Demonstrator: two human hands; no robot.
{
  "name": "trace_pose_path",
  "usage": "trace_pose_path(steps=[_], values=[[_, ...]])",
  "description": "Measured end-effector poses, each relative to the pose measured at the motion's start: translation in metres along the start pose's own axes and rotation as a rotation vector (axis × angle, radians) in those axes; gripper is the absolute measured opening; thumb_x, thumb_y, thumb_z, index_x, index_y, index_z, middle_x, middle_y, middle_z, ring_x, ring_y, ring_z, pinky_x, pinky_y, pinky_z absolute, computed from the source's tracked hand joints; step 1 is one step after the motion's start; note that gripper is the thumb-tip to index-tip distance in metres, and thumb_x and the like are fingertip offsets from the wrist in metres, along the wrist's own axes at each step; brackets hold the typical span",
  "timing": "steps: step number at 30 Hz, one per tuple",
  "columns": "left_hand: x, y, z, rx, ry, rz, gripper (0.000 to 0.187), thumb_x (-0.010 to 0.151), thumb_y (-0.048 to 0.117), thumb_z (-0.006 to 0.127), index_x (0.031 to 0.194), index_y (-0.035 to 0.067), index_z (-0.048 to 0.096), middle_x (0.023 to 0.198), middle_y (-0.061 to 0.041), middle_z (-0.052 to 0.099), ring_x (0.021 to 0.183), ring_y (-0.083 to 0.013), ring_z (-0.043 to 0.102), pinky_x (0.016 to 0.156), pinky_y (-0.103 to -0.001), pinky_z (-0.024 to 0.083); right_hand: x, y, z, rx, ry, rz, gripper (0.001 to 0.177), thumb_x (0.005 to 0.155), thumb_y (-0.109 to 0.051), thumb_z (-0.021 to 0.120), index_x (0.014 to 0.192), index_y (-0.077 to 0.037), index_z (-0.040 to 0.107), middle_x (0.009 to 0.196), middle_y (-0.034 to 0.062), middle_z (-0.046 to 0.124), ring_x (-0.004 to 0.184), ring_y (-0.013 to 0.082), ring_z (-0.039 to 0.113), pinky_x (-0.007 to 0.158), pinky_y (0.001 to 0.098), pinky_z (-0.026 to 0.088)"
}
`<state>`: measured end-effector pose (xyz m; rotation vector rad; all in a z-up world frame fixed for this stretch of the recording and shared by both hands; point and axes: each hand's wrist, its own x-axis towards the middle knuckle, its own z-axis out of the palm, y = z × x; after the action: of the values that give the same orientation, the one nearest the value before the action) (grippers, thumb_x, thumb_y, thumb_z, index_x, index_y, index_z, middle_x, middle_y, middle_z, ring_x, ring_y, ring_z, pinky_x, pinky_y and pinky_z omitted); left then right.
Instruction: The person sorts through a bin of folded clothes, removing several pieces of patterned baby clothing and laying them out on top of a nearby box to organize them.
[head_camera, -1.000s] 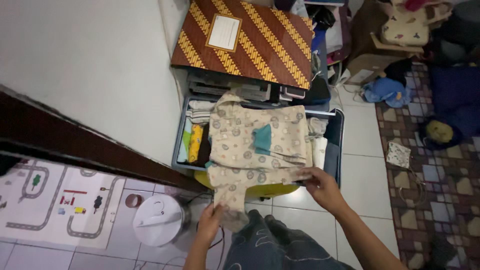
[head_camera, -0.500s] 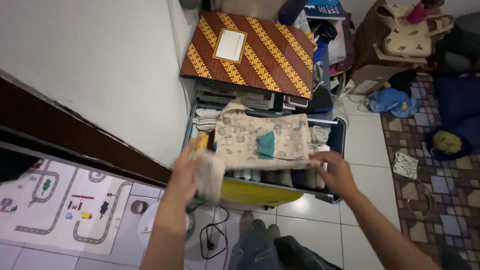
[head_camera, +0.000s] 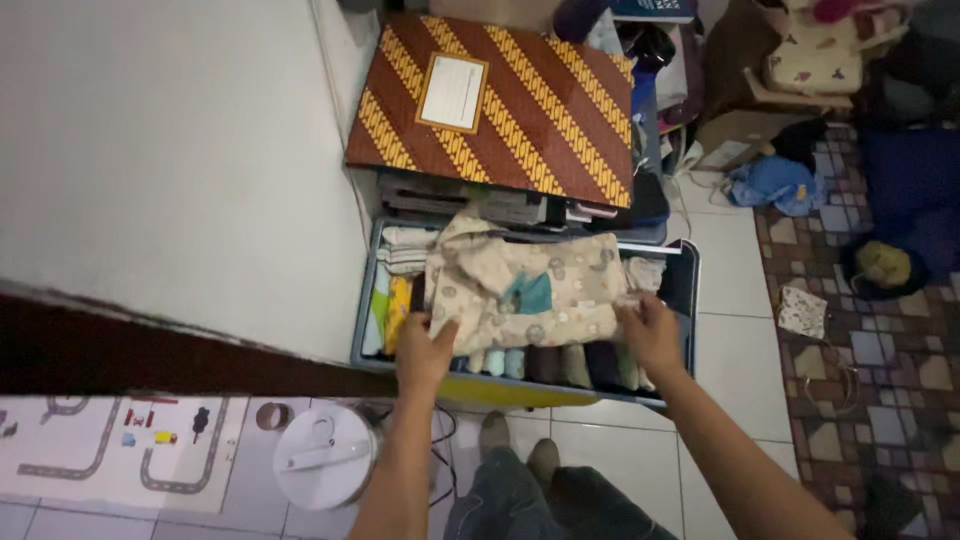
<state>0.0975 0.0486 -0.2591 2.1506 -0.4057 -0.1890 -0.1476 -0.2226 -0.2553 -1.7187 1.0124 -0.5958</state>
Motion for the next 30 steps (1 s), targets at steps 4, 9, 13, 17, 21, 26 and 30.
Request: trace_pose_path(steps=[4,9,13,17,21,26,30], values=[[0.007,0.006,-0.012,0.019,0.012,0.031,0.03,0.085,0.027,0.078,0.093,0.0,0.068,0.084,-0.019,0.07,0.08,-0.0356,0.067,0.074,-0.045,0.052,-0.017,-0.015,0.005,-0.142,0.041,-0.127,0.026,0.1,-0.024,0.067,0.095,0.0,0.059,0.081,0.0133,0.071,0.075,0.0122,0.065,0.064,0.0304,0.051],[0.011,0.041,-0.051,0.017,0.042,0.361,0.019,0.098,0.024,0.067,0.099,0.005,0.065,0.091,-0.018,0.068,0.084,-0.0396,0.065,0.071,-0.047,0.051,-0.052,-0.05,-0.007,-0.325,-0.046,0.062,0.024,0.099,-0.028,0.061,0.103,-0.005,0.061,0.068,0.0172,0.067,0.059,0.0233,0.066,0.058,0.0388,0.052],[0.015,0.041,-0.064,0.178,-0.044,0.456,0.019,0.096,0.027,0.067,0.101,0.009,0.066,0.096,-0.016,0.069,0.086,-0.0404,0.066,0.069,-0.048,0.052,-0.075,-0.037,-0.006,-0.388,-0.064,-0.153,0.027,0.096,-0.031,0.063,0.1,-0.005,0.06,0.072,0.0135,0.071,0.062,0.0249,0.07,0.058,0.0382,0.054],[0.012,0.027,-0.056,0.292,-0.053,0.383,0.023,0.093,0.029,0.072,0.1,0.008,0.066,0.091,-0.014,0.069,0.083,-0.0389,0.067,0.068,-0.049,0.052,-0.075,-0.02,0.003,-0.4,-0.025,-0.092,0.025,0.095,-0.03,0.067,0.101,-0.007,0.061,0.073,0.0136,0.072,0.064,0.029,0.072,0.059,0.0383,0.055],[0.0,0.023,-0.06,0.121,0.12,0.548,0.021,0.093,0.024,0.073,0.099,0.006,0.064,0.09,-0.014,0.067,0.082,-0.0377,0.066,0.07,-0.046,0.052,-0.072,-0.018,-0.004,-0.356,0.017,-0.078,0.023,0.092,-0.028,0.07,0.1,-0.008,0.062,0.074,0.0134,0.072,0.064,0.0306,0.074,0.06,0.0386,0.056],[0.002,0.02,-0.07,0.037,0.023,0.465,0.022,0.093,0.023,0.073,0.097,0.003,0.063,0.086,-0.015,0.067,0.077,-0.0367,0.065,0.067,-0.044,0.051,-0.068,-0.022,-0.002,-0.465,0.001,-0.34,0.019,0.095,-0.03,0.067,0.099,-0.011,0.065,0.083,0.0132,0.074,0.068,0.0328,0.071,0.058,0.0382,0.054],[0.01,0.027,-0.067,0.048,-0.024,0.317,0.024,0.089,0.026,0.077,0.091,0.005,0.066,0.079,-0.015,0.066,0.072,-0.0361,0.064,0.064,-0.045,0.05,-0.063,-0.033,-0.002,-0.639,-0.059,-0.049,0.033,0.09,-0.039,0.073,0.102,-0.009,0.065,0.072,0.0171,0.071,0.065,0.033,0.069,0.059,0.04,0.053]])
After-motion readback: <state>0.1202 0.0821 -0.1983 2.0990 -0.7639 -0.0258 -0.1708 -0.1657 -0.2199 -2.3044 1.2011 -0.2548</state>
